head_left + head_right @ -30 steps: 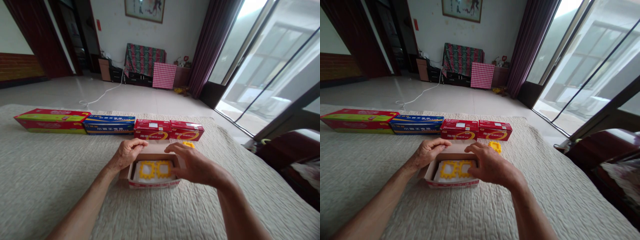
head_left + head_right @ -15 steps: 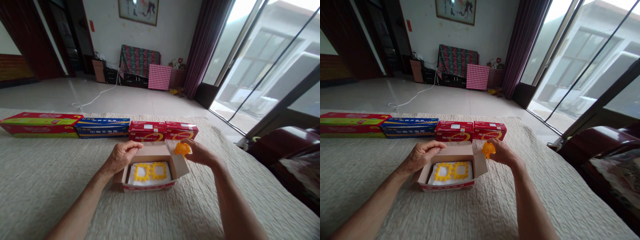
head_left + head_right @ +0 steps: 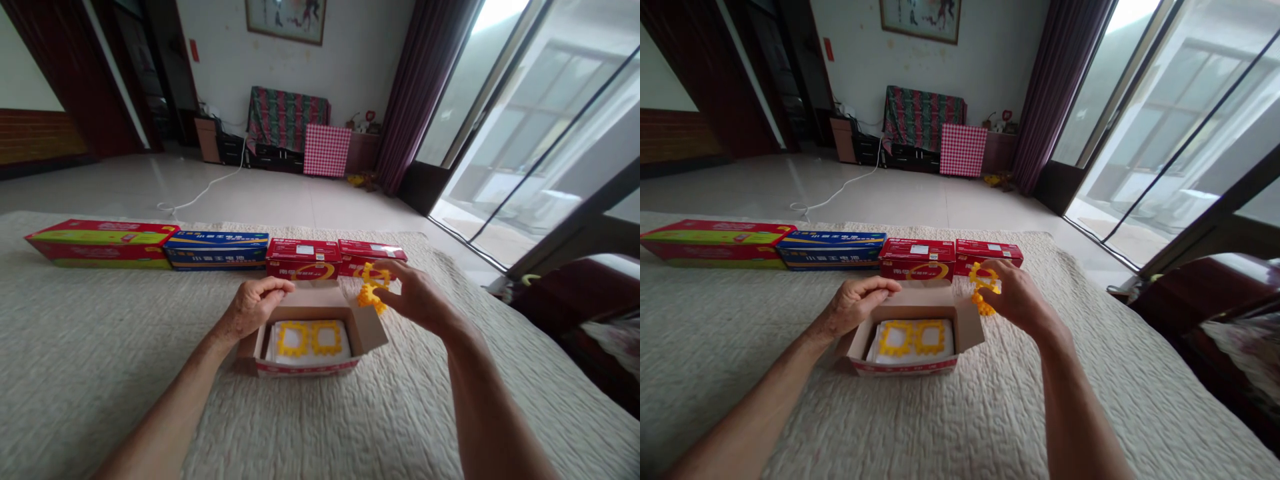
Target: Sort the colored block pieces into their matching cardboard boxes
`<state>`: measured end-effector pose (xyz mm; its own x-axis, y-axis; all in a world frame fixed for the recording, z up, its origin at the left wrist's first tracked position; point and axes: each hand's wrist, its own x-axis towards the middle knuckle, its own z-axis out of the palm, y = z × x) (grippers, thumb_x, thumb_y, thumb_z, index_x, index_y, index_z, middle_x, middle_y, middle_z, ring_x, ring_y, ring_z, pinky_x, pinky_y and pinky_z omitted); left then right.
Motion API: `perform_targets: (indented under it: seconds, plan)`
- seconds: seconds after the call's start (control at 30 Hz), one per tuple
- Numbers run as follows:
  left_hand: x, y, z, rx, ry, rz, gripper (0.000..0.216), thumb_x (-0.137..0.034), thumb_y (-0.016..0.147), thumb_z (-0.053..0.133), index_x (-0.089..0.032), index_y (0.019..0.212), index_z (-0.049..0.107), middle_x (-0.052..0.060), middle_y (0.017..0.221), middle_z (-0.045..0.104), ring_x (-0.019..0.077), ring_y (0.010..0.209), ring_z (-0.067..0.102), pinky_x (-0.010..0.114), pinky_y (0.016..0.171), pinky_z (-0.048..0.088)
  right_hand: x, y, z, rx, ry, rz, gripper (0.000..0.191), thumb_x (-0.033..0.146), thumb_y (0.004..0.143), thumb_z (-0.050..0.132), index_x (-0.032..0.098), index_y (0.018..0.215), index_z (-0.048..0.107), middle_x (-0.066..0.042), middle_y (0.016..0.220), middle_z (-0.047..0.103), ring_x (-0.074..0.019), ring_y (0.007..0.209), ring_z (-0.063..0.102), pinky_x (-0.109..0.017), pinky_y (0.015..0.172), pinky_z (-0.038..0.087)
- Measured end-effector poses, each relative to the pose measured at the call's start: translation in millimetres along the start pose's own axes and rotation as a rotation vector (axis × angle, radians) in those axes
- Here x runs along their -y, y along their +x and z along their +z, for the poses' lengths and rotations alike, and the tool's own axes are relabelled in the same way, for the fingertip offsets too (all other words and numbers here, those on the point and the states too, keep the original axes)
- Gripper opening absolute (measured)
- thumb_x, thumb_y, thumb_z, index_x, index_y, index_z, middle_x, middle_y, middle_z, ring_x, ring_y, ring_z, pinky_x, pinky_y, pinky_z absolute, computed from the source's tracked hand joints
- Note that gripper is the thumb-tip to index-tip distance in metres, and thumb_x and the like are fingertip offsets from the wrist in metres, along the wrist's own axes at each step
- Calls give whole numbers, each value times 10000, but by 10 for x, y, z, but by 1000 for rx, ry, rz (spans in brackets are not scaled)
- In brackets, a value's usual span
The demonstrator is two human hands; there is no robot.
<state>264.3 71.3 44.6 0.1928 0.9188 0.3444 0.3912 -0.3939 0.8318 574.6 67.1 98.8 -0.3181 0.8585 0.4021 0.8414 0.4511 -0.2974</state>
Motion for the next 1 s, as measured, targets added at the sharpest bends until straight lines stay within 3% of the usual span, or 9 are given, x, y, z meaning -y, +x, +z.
perform_targets:
  seconds: [0.1, 0.2, 0.3, 0.5, 0.73, 0.87, 1.0]
  plan:
    - [-15, 3, -4, 2, 10, -13, 274, -274, 787, 532, -146, 918, 735, 66, 886, 756, 195, 837, 691, 284, 779, 531, 481, -30, -40, 17, 144, -111, 335, 242, 778, 637, 227, 1111, 605, -47, 1156, 660, -202, 997, 632, -363, 889, 499]
    - [-19, 7, -8, 4, 24, -5, 270, -281, 787, 532, -150, 908, 736, 63, 898, 756, 203, 858, 687, 299, 802, 524, 896, -75, 76, 175, 288, -220, 381, 211, 746, 659, 221, 1122, 603, -35, 1158, 655, -186, 1017, 619, -322, 895, 498]
    - [-8, 9, -6, 3, 6, 12, 270, -266, 796, 520, -152, 916, 733, 59, 909, 754, 196, 862, 685, 294, 807, 524, 1094, -102, 259, 310, 319, -253, 400, 180, 719, 655, 203, 1117, 619, -59, 1183, 646, -202, 1041, 613, -330, 907, 494]
    - [11, 6, 6, -7, -13, 11, 267, -252, 797, 519, -150, 916, 735, 56, 893, 752, 188, 844, 688, 280, 793, 531, 1108, -96, 433, 365, 319, -256, 538, 166, 719, 667, 244, 1243, 577, -55, 1222, 639, -205, 1086, 599, -338, 942, 474]
    - [-18, 0, -2, -7, 5, 16, 255, -238, 798, 515, -155, 901, 733, 46, 896, 755, 180, 843, 686, 274, 798, 532, 1088, -92, 463, 356, 371, -255, 479, 199, 717, 695, 218, 1186, 598, -58, 1272, 604, -203, 1149, 563, -340, 985, 454]
    - [-13, -2, -6, -10, 13, 18, 250, -242, 797, 521, -157, 898, 733, 47, 899, 755, 183, 850, 686, 275, 795, 527, 1021, -69, 381, 278, 372, -255, 383, 187, 751, 651, 221, 1130, 612, -42, 1186, 646, -184, 1066, 605, -327, 936, 478]
    - [7, 2, 3, 0, 8, 6, 255, -257, 800, 529, -157, 915, 733, 51, 899, 754, 186, 847, 689, 275, 785, 526, 688, 5, 220, 126, 260, -171, 308, 171, 781, 590, 226, 1084, 614, -32, 1103, 675, -187, 1000, 631, -342, 888, 497]
